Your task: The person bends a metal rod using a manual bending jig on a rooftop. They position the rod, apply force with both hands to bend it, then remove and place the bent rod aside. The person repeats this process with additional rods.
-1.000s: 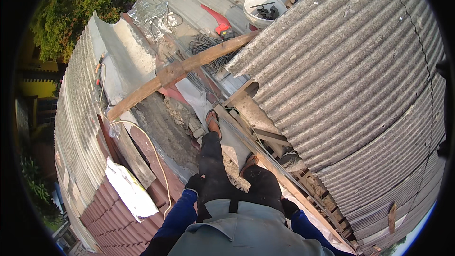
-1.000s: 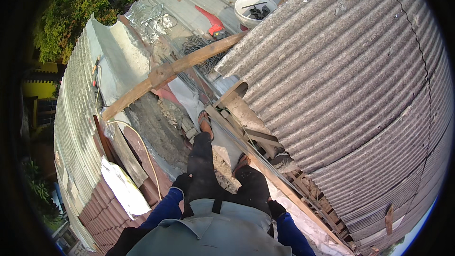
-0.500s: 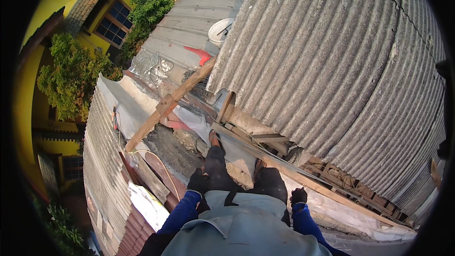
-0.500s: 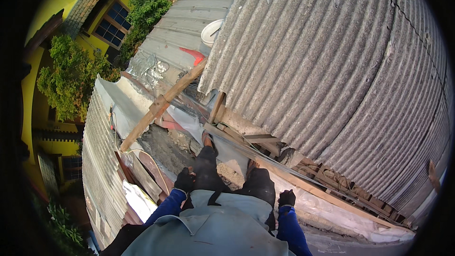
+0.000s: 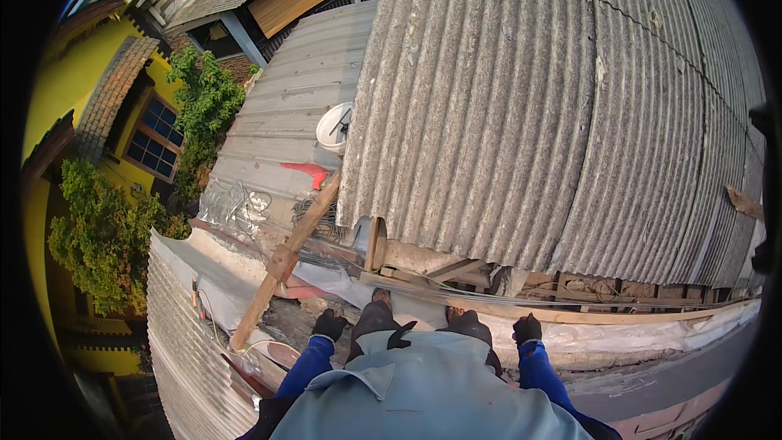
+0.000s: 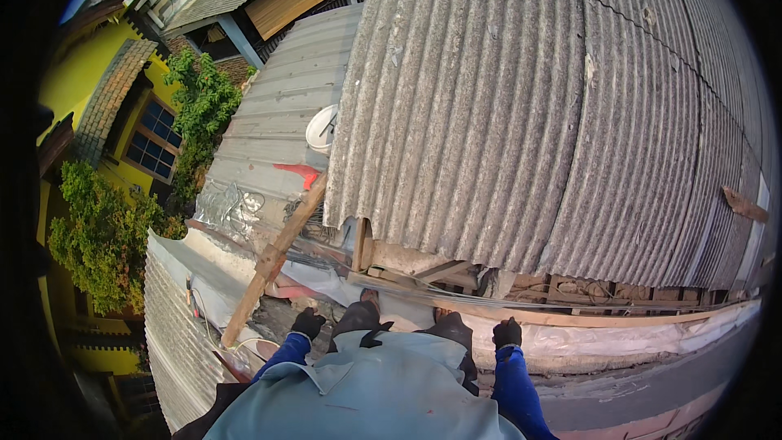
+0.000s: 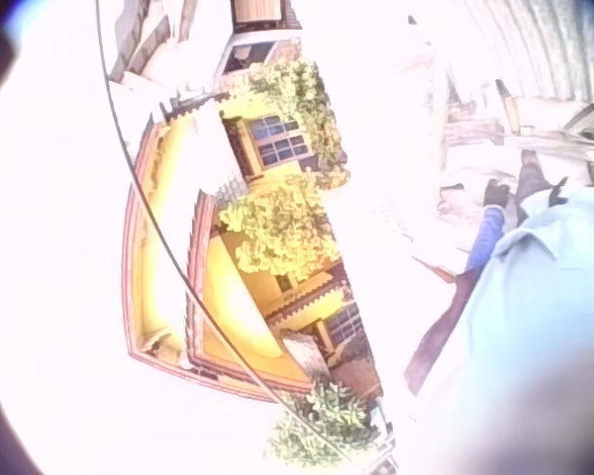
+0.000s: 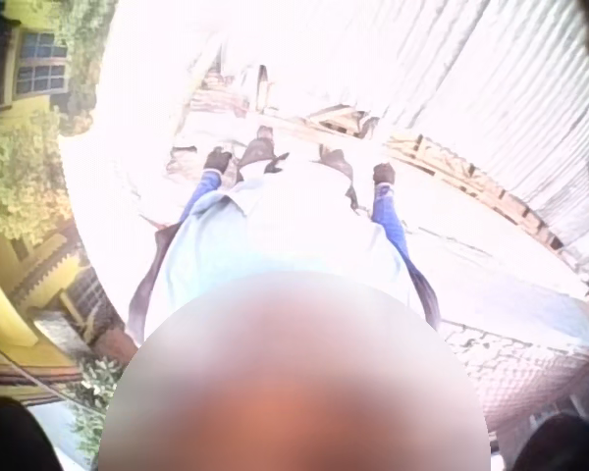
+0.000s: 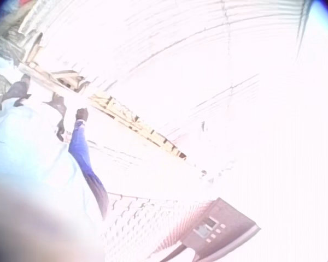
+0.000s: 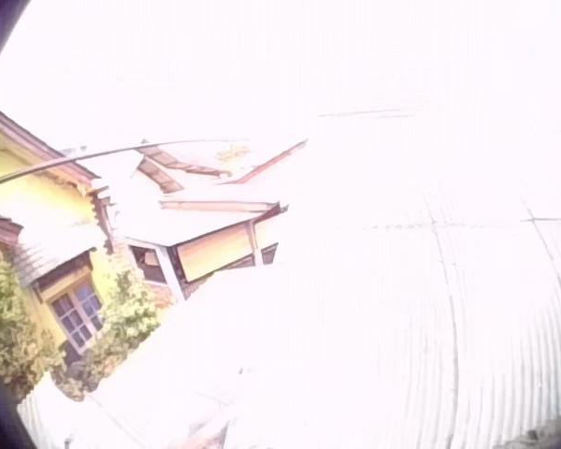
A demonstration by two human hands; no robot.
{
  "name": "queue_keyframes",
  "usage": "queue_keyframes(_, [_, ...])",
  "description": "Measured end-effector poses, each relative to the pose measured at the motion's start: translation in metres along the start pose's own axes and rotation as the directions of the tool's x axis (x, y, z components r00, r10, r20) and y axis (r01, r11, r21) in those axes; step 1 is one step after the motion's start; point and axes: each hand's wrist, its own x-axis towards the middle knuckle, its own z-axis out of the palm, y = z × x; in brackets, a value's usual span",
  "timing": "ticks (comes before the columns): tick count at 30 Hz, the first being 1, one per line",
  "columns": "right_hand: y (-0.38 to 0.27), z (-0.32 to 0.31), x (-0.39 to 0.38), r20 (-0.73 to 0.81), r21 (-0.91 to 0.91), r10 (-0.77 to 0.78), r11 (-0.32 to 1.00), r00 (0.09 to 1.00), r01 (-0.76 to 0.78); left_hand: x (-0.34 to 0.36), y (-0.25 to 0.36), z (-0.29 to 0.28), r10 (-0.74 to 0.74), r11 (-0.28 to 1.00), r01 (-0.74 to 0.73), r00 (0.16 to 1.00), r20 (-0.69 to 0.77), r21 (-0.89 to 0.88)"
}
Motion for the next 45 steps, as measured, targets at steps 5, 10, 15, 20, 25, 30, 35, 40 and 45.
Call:
queue_keyframes(5, [-0.04,0.024,-0.088,-0.255,0.568,0.304,0.816,0.918,-0.113,0.111,-0.036,-0.033,0.094,0.98,-0.053,0.972,0.215,-0.19])
queue_keyframes(10, [-0.054,0.027,-0.234,-0.39,0.681,0.479,0.725,0.787,-0.104,0.225,-0.019,-0.078,0.602,0.36,-0.866,0.5,0.622,0.348])
queue_keyframes(15, [-0.03,0.07,-0.32,-0.279,0.872,0.842,0.424,0.462,-0.246,0.259,0.091,-0.083,0.368,0.725,-0.585,0.775,0.514,0.363])
queue_keyframes(20, [0.03,0.097,-0.33,-0.18,0.974,0.958,0.206,0.223,-0.096,0.226,0.196,-0.058,0.44,0.857,-0.515,0.757,0.483,0.026])
queue_keyframes(25, [0.117,0.049,-0.311,-0.226,0.959,0.973,0.215,-0.045,-0.183,0.201,0.263,-0.002,0.492,0.749,-0.646,0.69,0.531,0.146])
queue_keyframes(30, [0.222,-0.029,-0.302,-0.251,0.896,0.967,0.215,-0.041,-0.389,0.177,0.328,0.079,0.258,0.648,-0.651,0.676,0.69,0.396])
queue_keyframes(35, [0.279,-0.065,-0.279,-0.134,0.763,0.977,0.21,0.168,-0.611,0.126,0.382,0.125,0.329,0.513,-0.769,0.587,0.74,0.382])
queue_keyframes(40, [0.283,-0.056,-0.259,-0.131,0.791,0.983,0.182,0.128,-0.584,0.078,0.419,0.12,0.293,-0.143,-0.937,0.267,0.918,0.318])
queue_keyframes(45, [0.286,-0.061,-0.263,-0.112,0.768,0.984,0.174,0.137,-0.617,0.03,0.463,0.154,0.056,-0.291,-0.913,0.282,0.958,0.286])
